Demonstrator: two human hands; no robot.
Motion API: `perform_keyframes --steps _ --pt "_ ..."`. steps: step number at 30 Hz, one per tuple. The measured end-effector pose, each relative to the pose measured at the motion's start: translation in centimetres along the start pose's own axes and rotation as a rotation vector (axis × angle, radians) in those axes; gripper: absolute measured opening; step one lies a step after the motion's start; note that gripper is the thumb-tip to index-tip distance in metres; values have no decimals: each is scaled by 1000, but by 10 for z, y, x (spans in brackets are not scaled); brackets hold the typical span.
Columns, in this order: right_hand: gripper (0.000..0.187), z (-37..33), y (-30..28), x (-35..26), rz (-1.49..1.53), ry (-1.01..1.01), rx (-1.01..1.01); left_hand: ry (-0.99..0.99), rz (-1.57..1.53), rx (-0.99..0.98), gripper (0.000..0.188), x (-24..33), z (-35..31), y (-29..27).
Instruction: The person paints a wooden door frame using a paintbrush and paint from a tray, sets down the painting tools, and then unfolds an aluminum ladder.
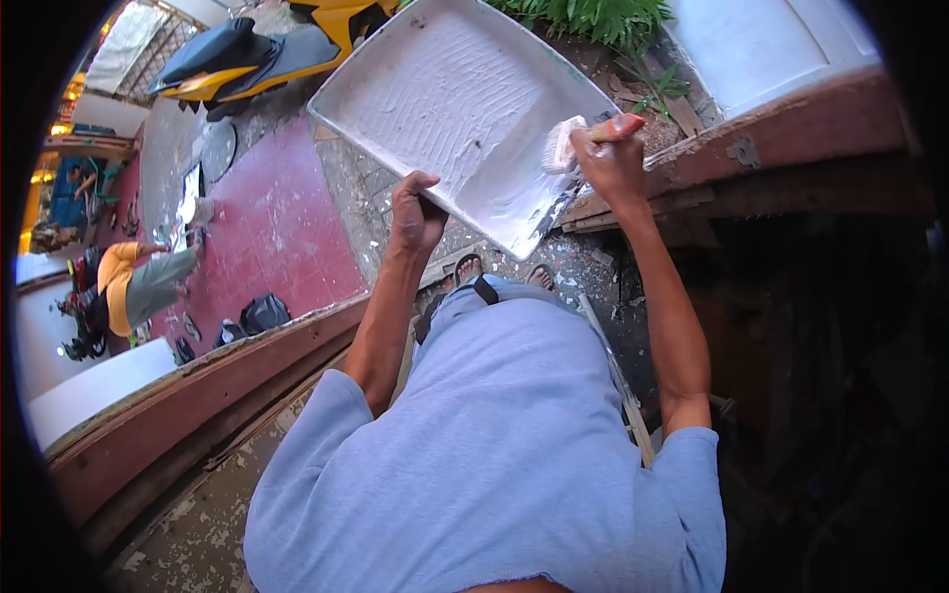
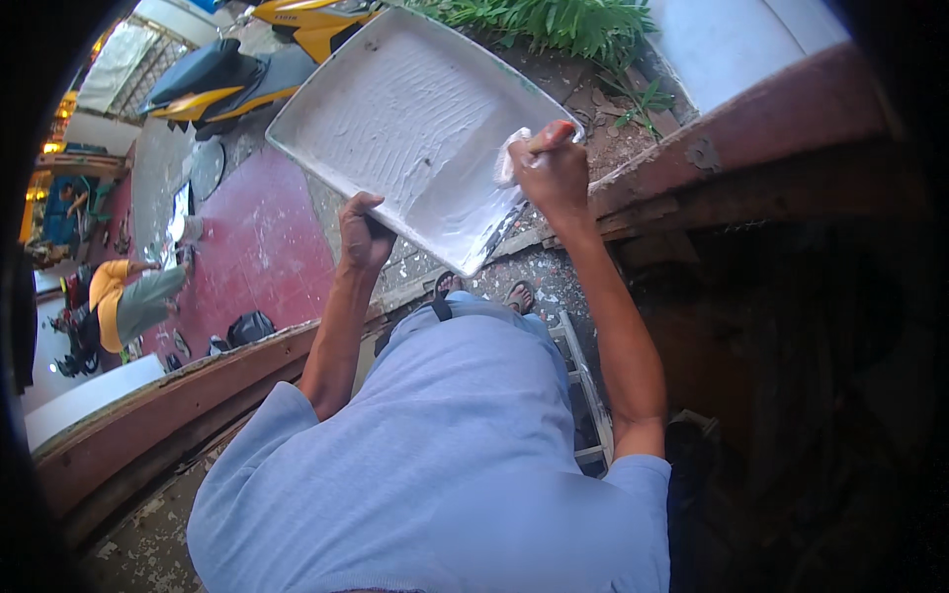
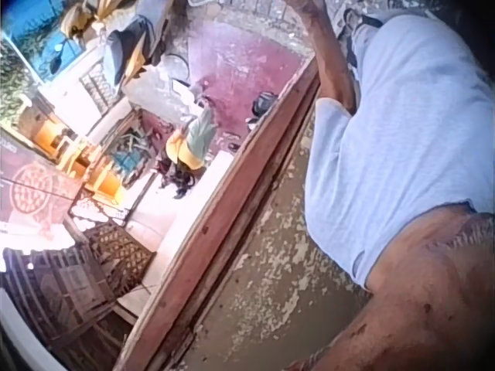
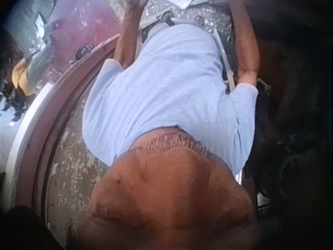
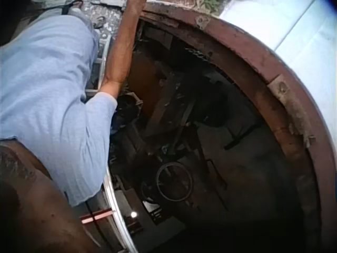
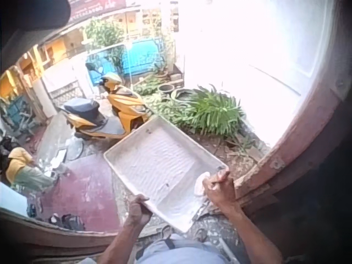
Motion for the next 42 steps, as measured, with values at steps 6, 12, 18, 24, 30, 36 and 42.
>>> perform_keyframes --steps 6,12,18,24,30,36,42 --pt "25 -22 56 6 -148 118 -192 38 -41 87 29 0 -6 -4" --pt "19 -41 70 6 242 126 -104 68 -39 75 25 1 1 -8" --pt "20 -42 63 -7 159 118 -60 48 -58 115 25 -5 -3 -8" --pt "28 -68 98 33 629 747 -25 26 -60 114 37 -12 10 -29" --pt "22 -84 88 51 741 835 48 -29 -50 89 33 -8 8 -22" --pt "24 -96 107 51 966 902 115 -87 119 71 26 -9 14 -43" --pt "28 -110 67 48 1311 742 230 -154 165 -15 46 1 28 -35"
Point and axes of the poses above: each hand's wrist, its own z-axis towards the middle knuckle, its own y-axis out of the palm, x = y × z, the point moved 10 cm from there along z, towards the middle knuckle, and after that the axes turned 13 degrees about z, right-handed, at the moved point
